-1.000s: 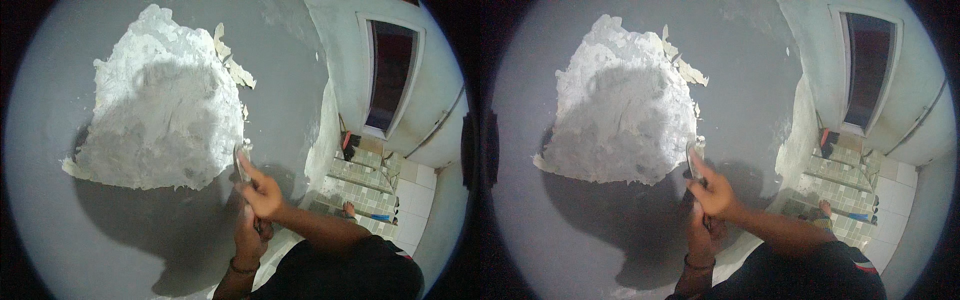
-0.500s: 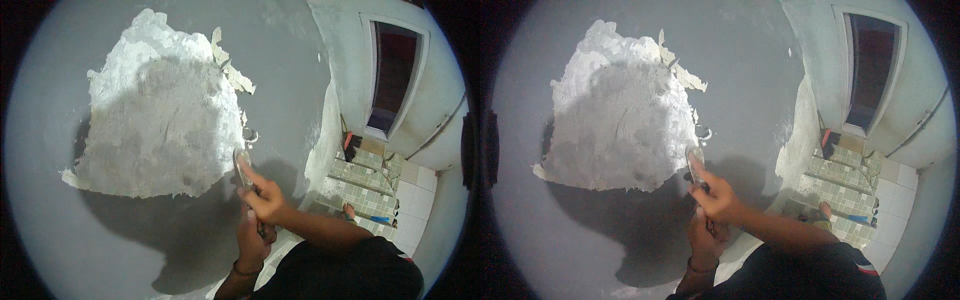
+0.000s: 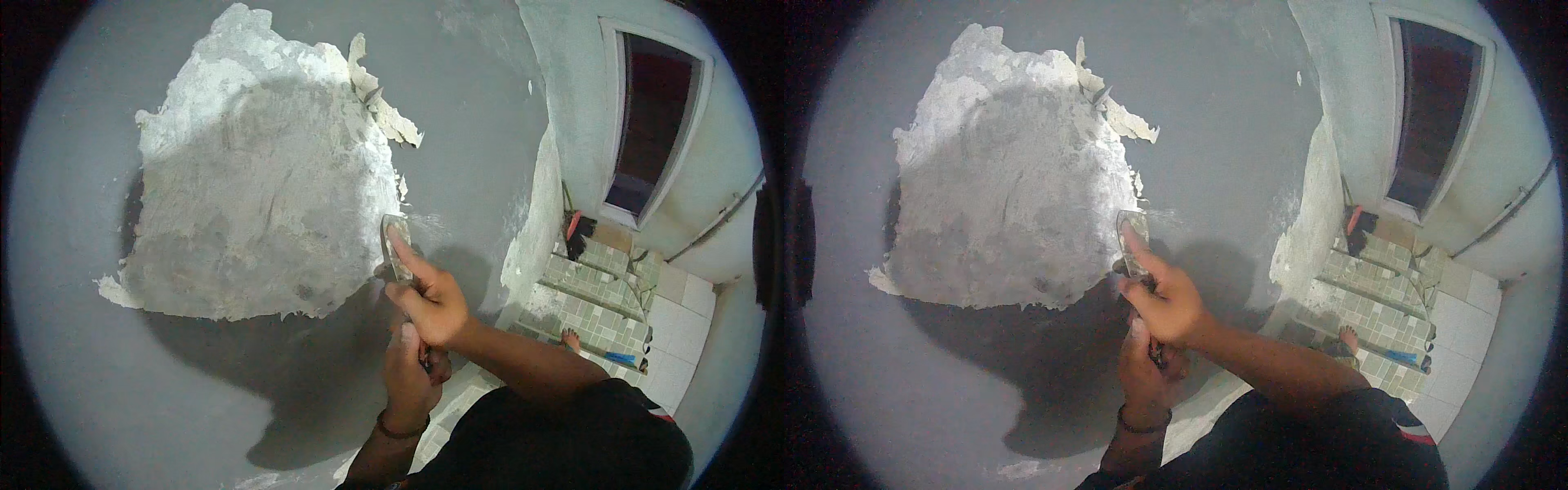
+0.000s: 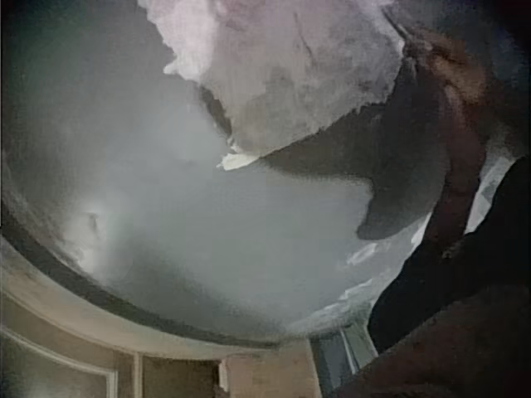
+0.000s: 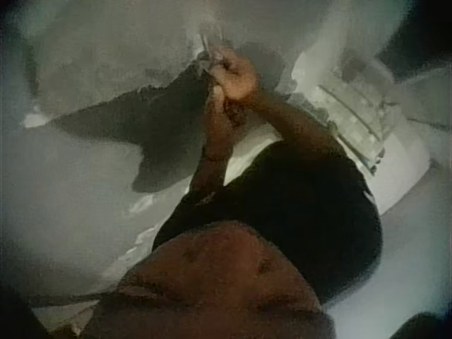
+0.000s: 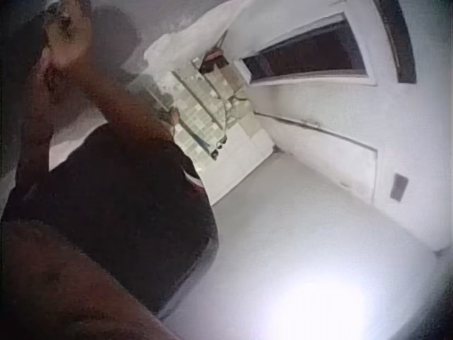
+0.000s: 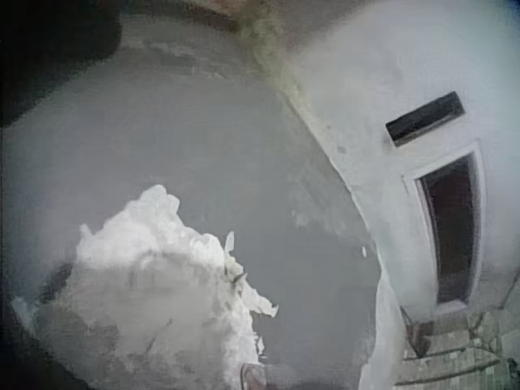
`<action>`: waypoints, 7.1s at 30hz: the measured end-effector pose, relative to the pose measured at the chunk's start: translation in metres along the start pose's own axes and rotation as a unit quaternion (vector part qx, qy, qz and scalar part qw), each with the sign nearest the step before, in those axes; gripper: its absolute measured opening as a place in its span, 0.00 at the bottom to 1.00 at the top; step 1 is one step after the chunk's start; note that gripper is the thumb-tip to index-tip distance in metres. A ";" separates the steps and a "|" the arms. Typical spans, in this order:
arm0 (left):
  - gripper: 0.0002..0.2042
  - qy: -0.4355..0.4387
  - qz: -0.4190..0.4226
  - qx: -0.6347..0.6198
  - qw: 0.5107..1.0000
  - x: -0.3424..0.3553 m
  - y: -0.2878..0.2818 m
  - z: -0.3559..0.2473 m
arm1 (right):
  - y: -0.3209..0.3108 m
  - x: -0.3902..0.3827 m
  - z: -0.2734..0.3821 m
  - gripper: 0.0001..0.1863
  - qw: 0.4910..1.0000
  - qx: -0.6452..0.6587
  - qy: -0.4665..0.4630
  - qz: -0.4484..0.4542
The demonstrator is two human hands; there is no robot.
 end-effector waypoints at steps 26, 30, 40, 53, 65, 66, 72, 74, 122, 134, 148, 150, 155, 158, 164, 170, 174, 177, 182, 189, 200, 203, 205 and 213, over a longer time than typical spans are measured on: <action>0.18 0.023 0.034 0.019 0.999 0.012 0.017 -0.006 | -0.014 0.012 -0.002 0.36 0.997 -0.060 0.035 -0.033; 0.18 0.030 0.018 0.040 0.999 0.013 0.016 -0.007 | -0.014 0.009 0.015 0.37 0.996 -0.056 -0.066 -0.033; 0.17 0.016 0.014 0.028 0.999 0.013 0.030 -0.011 | -0.019 0.014 0.028 0.36 0.988 -0.057 -0.140 -0.039; 0.18 0.013 0.031 0.008 0.999 0.028 0.052 -0.017 | -0.030 0.027 0.049 0.37 0.996 -0.063 -0.054 -0.030; 0.15 0.073 0.035 -0.001 0.997 0.032 0.062 -0.031 | -0.026 0.033 0.036 0.37 0.995 -0.034 0.093 0.035; 0.14 0.032 0.033 -0.008 0.999 0.033 0.063 -0.024 | -0.028 0.035 0.045 0.37 0.997 -0.055 0.057 0.026; 0.21 0.053 0.022 -0.018 0.998 0.042 0.065 -0.032 | -0.034 0.039 0.050 0.37 0.992 -0.112 0.057 0.002; 0.19 0.037 0.033 -0.017 0.999 0.040 0.067 -0.027 | -0.034 0.035 0.062 0.37 0.998 -0.059 -0.017 0.003; 0.17 0.035 0.014 -0.034 0.999 0.041 0.084 -0.035 | -0.030 0.028 0.115 0.38 0.965 -0.148 -0.217 -0.014; 0.21 0.101 0.004 -0.030 0.994 0.035 0.088 -0.053 | -0.024 0.035 0.120 0.39 0.980 -0.160 -0.119 0.018; 0.19 0.047 -0.027 -0.081 0.995 0.023 0.068 -0.026 | -0.013 0.024 0.080 0.40 0.978 -0.198 -0.051 0.049; 0.20 0.042 -0.035 -0.084 0.995 0.020 0.059 -0.020 | -0.013 0.015 0.089 0.39 0.982 -0.159 -0.102 0.028; 0.17 0.021 -0.041 -0.164 0.985 0.007 0.033 0.000 | 0.008 0.008 0.068 0.39 0.977 -0.205 -0.023 0.061; 0.15 0.047 0.006 -0.187 0.981 0.003 0.029 -0.003 | 0.018 -0.001 0.081 0.40 0.969 -0.215 -0.108 0.049; 0.19 0.046 -0.064 -0.153 0.985 -0.004 0.008 0.007 | 0.034 -0.005 0.062 0.40 0.961 -0.251 -0.079 0.090; 0.19 0.126 -0.022 -0.256 0.958 0.002 0.013 -0.015 | 0.044 -0.002 0.068 0.40 0.945 -0.301 -0.094 0.089; 0.19 0.092 -0.064 -0.200 0.973 0.004 0.010 -0.004 | 0.051 -0.003 0.064 0.40 0.928 -0.345 -0.069 0.118; 0.17 0.184 0.100 -0.289 0.934 0.001 0.039 -0.033 | 0.047 -0.006 0.083 0.39 0.942 -0.293 -0.137 0.093; 0.15 0.054 -0.069 -0.206 0.975 -0.001 0.007 0.006 | 0.052 -0.006 0.072 0.39 0.921 -0.347 -0.143 0.104; 0.16 0.098 0.056 -0.268 0.957 0.005 0.012 -0.002 | 0.056 -0.001 0.067 0.40 0.938 -0.316 -0.091 0.112; 0.18 0.077 -0.068 -0.173 0.980 0.004 -0.006 0.004 | 0.059 -0.011 0.079 0.38 0.933 -0.275 -0.212 0.092; 0.17 0.078 -0.020 -0.147 0.986 0.013 0.000 -0.007 | 0.050 0.000 0.082 0.38 0.943 -0.256 -0.196 0.077; 0.17 0.090 0.013 -0.132 0.987 0.018 0.002 -0.009 | 0.039 0.004 0.080 0.38 0.958 -0.219 -0.175 0.063; 0.18 0.036 0.024 0.115 0.992 -0.014 -0.014 0.019 | 0.029 -0.015 0.008 0.39 0.956 -0.284 -0.021 0.069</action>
Point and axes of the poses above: each hand's wrist, its own x-axis towards the middle knuckle, its own y-axis out of the palm, z = x × y, the point moved 10 cm from there along x, towards the middle knuckle, and after that the axes turned 13 degrees about y, right-handed, at the moved point
